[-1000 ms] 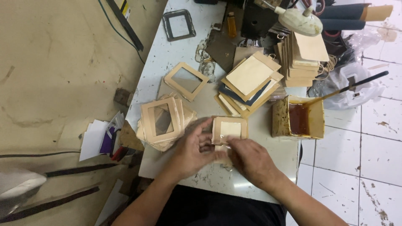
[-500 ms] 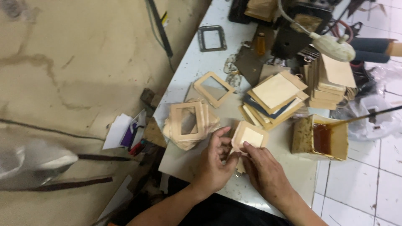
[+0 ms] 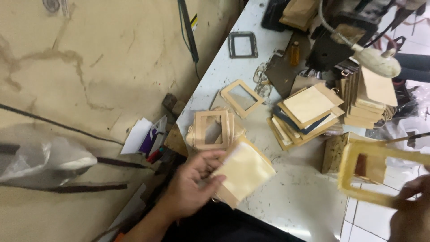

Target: The person assembles small rectangular keychains by placing a clear plastic window into a fabric frame, then attaching a backing piece. The person handles multiple units one at a time, aligning and pressing the components together before setting them aside.

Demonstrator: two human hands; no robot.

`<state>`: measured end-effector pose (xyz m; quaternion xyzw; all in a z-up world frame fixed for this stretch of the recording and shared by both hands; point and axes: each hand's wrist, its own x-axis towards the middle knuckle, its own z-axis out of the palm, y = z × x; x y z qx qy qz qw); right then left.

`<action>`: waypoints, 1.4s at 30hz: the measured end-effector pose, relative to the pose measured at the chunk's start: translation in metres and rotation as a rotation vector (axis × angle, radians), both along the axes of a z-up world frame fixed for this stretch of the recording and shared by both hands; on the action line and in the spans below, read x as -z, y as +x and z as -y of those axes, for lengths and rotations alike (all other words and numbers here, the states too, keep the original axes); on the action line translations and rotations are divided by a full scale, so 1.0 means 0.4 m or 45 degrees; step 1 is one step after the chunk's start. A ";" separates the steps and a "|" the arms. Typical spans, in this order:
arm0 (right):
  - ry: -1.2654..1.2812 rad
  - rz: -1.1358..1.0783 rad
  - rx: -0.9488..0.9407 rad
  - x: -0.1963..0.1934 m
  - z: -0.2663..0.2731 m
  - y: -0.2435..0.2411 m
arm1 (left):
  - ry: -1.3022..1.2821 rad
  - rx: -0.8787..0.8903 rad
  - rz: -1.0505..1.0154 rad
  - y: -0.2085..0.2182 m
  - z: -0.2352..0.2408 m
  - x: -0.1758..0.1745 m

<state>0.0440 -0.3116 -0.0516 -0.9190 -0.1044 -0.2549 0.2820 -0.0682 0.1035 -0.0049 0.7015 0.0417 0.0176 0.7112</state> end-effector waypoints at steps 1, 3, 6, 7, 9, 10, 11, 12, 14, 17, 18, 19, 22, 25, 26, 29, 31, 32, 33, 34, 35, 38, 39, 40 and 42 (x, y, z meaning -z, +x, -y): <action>0.426 -0.195 0.137 -0.034 -0.057 -0.023 | -0.005 -0.090 0.024 0.017 -0.020 -0.023; 0.858 -0.397 0.257 -0.064 -0.165 -0.065 | -0.012 -0.177 0.054 0.059 -0.057 -0.049; 1.118 -0.227 0.016 -0.057 -0.287 -0.104 | 0.033 -0.199 0.280 0.153 -0.096 -0.057; 1.147 -0.326 -0.042 -0.055 -0.303 -0.110 | 0.086 -0.256 0.178 0.193 -0.098 -0.060; 1.180 -0.417 -0.089 -0.024 -0.311 -0.120 | 0.143 -0.298 0.079 0.264 -0.101 -0.058; 1.249 -0.456 -0.145 0.006 -0.301 -0.122 | 0.207 -0.275 0.218 0.297 -0.101 -0.052; 1.318 -0.494 -0.201 0.036 -0.292 -0.122 | 0.270 -0.250 0.357 0.331 -0.100 -0.047; 1.324 -0.481 -0.195 0.047 -0.293 -0.126 | 0.272 -0.239 0.366 0.359 -0.095 -0.043; 1.434 -0.505 -0.157 0.069 -0.292 -0.132 | 0.144 -0.242 0.221 0.418 -0.084 -0.035; 1.404 -0.571 -0.121 0.099 -0.266 -0.126 | 0.068 -0.285 0.147 0.493 -0.067 -0.031; 1.403 -0.571 -0.122 0.109 -0.260 -0.122 | 0.067 -0.286 0.148 0.518 -0.062 -0.025; 1.401 -0.579 -0.110 0.121 -0.255 -0.118 | 0.065 -0.296 0.103 0.542 -0.058 -0.018; 1.352 -0.586 -0.151 0.124 -0.254 -0.119 | 0.109 -0.310 0.024 0.583 -0.042 -0.006; 1.304 -0.590 -0.184 0.118 -0.262 -0.114 | 0.187 -0.305 0.021 0.626 -0.032 0.019; 1.293 -0.607 -0.164 0.116 -0.261 -0.115 | 0.212 -0.303 0.040 0.639 -0.028 0.035; 1.307 -0.631 -0.210 0.111 -0.257 -0.115 | 0.239 -0.250 0.043 0.667 -0.007 0.036; 1.266 -0.633 -0.242 0.121 -0.247 -0.110 | 0.260 -0.243 0.083 0.700 0.000 0.072; 1.226 -0.629 -0.281 0.127 -0.243 -0.107 | 0.285 -0.240 0.131 0.720 0.005 0.087; 1.231 -0.624 -0.269 0.130 -0.244 -0.106 | 0.285 -0.226 0.131 0.724 0.013 0.087; 1.260 -0.621 -0.276 0.132 -0.245 -0.108 | 0.426 -0.168 0.001 0.725 0.020 0.088; 1.289 -0.617 -0.283 0.135 -0.245 -0.109 | 0.567 -0.109 -0.127 0.727 0.028 0.089; 1.239 -0.610 -0.228 0.118 -0.246 -0.113 | 1.066 0.116 -0.160 0.633 0.110 -0.006; 1.244 -0.603 -0.220 0.115 -0.249 -0.110 | 1.069 0.125 -0.155 0.634 0.132 0.001; 1.246 -0.590 -0.234 0.112 -0.250 -0.112 | 1.143 0.255 -0.084 0.629 0.155 0.011; 1.244 -0.572 -0.241 0.101 -0.254 -0.114 | 1.210 0.392 -0.006 0.635 0.198 0.034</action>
